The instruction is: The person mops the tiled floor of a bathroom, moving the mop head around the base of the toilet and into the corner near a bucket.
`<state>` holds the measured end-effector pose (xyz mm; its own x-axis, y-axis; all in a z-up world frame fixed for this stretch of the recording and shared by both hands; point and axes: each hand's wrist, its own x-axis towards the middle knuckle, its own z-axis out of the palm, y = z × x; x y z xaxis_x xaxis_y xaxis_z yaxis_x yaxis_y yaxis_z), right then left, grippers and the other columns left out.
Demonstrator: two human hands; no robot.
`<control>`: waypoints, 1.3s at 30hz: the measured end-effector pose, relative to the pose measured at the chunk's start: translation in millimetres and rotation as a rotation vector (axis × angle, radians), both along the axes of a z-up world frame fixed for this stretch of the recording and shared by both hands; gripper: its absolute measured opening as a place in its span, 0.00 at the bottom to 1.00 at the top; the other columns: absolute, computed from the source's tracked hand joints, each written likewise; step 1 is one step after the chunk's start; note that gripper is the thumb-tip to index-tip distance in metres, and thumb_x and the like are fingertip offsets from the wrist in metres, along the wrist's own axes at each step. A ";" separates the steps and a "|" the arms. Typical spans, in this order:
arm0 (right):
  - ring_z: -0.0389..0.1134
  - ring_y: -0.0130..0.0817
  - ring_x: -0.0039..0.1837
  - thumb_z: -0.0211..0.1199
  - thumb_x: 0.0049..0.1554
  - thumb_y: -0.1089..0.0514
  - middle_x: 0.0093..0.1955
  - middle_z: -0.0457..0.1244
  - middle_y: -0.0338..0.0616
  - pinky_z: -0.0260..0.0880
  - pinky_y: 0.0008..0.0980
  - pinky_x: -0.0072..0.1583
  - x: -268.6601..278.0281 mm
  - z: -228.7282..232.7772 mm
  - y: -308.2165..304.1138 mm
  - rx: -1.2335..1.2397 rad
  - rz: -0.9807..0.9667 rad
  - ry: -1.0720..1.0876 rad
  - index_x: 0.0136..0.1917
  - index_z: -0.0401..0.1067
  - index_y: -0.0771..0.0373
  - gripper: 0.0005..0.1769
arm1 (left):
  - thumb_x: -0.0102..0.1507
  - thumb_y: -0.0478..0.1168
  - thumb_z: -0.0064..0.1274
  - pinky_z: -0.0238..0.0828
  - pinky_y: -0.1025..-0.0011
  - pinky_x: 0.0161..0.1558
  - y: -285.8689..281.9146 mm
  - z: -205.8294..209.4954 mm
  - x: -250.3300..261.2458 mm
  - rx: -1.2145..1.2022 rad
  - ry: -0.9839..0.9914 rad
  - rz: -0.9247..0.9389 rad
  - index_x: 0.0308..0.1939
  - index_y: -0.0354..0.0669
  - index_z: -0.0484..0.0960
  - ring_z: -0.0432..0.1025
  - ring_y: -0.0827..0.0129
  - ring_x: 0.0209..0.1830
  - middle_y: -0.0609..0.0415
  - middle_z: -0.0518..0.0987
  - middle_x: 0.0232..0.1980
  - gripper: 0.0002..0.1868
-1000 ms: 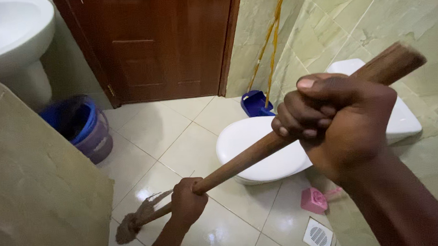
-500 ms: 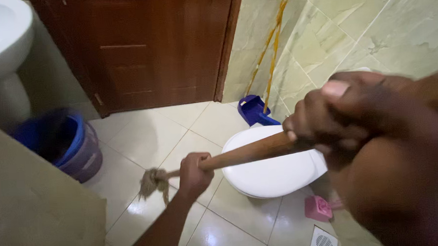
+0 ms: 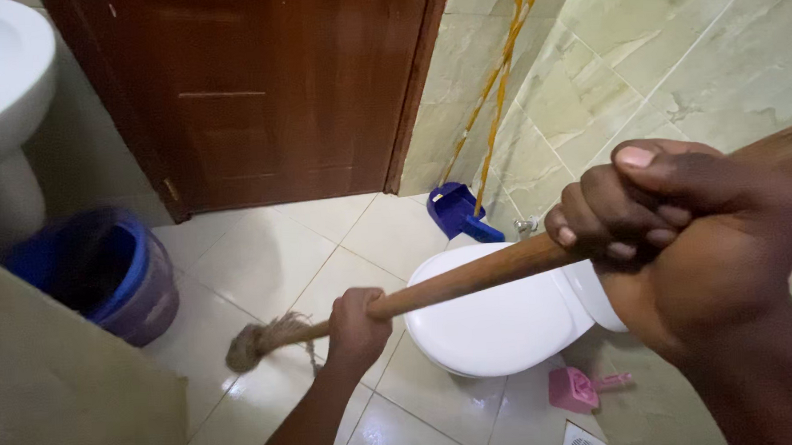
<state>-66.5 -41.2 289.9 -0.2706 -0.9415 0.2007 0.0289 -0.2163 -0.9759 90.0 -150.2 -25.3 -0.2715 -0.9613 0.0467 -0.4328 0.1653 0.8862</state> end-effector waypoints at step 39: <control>0.45 0.34 0.32 0.49 0.58 0.52 0.24 0.43 0.38 0.57 0.42 0.50 5.0 -3.5 -72.8 -0.021 0.125 -0.018 0.25 0.48 0.56 0.22 | 0.53 0.29 0.54 0.69 0.60 0.32 -92.0 3.9 4.3 0.069 0.020 -0.096 0.24 0.35 0.77 0.74 0.61 0.24 0.46 0.78 0.23 0.03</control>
<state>-61.4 -114.1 286.4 -0.1554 -0.9637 0.2173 0.0740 -0.2307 -0.9702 94.4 -242.2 -21.4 -0.3624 -0.9320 -0.0124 -0.3999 0.1434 0.9053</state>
